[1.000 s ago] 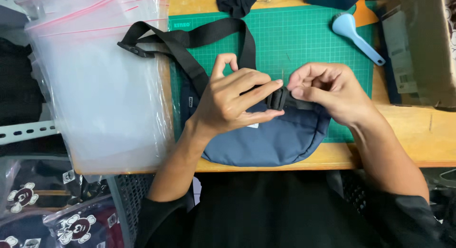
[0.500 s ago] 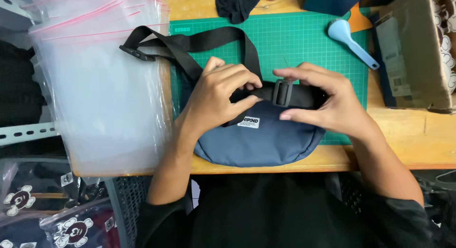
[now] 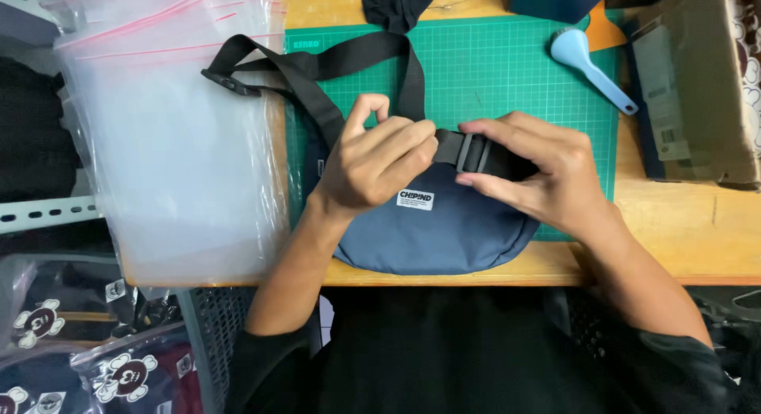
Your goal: The person adjusts the strap buckle on a gray sling bag, attaches a bear-shaped keychain to the zipper pull, and places the bag into a clear plastic bag. They then add a small card into the bag before sealing it.
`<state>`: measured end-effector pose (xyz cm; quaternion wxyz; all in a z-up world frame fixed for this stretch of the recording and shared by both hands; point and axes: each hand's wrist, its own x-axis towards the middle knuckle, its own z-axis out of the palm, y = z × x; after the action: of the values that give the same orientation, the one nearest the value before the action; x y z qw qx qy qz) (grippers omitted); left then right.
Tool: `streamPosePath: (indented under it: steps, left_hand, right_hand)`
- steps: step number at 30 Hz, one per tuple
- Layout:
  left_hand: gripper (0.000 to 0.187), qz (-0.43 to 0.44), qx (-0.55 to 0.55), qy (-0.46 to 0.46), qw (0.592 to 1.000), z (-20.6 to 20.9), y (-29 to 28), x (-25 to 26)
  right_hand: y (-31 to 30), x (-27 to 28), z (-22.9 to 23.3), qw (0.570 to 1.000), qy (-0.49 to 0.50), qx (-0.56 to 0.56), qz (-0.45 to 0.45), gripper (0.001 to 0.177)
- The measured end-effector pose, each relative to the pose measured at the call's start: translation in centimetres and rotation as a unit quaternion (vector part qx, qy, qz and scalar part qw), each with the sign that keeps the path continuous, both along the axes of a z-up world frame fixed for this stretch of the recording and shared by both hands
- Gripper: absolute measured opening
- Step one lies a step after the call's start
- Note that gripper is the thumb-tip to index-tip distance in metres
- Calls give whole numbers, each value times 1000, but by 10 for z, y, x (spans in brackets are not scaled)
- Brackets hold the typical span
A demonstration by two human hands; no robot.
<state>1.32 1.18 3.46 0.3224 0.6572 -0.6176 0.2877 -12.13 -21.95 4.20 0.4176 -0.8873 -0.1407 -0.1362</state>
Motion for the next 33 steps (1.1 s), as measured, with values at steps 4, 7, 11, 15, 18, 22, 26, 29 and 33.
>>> streamPosePath:
  steps: [4, 7, 11, 15, 18, 22, 26, 29, 33]
  left_hand:
    - [19, -17, -10, -31, 999, 0, 6, 2]
    - [26, 10, -25, 17, 999, -4, 7, 3]
    - [19, 10, -17, 263, 965, -5, 4, -8]
    - [49, -50, 80, 449, 889, 27, 12, -12]
    - [63, -58, 108, 459, 880, 32, 11, -17]
    - [71, -34, 98, 448, 888, 24, 8, -19]
    - [57, -27, 121, 337, 933, 22, 10, -12]
    - [70, -42, 146, 259, 954, 14, 7, -10]
    - [81, -39, 199, 77, 976, 11, 3, -6]
  right_hand:
    - [-9, -2, -1, 999, -36, -12, -3, 48]
    - [-18, -2, -1, 998, -53, 3, -15, 49]
    - [-17, 1, -4, 998, 8, 60, 0, 54]
    - [-10, 4, -13, 995, 26, 89, 24, 58]
    - [-7, 4, -14, 994, 19, 102, 40, 62]
    - [-7, 3, -7, 991, 56, 104, 62, 62]
    - [-12, -3, -1, 969, 170, 165, 67, 65]
    - [-5, -2, -5, 959, 180, 212, 50, 68]
    - [1, -3, -6, 963, 161, 214, 12, 70]
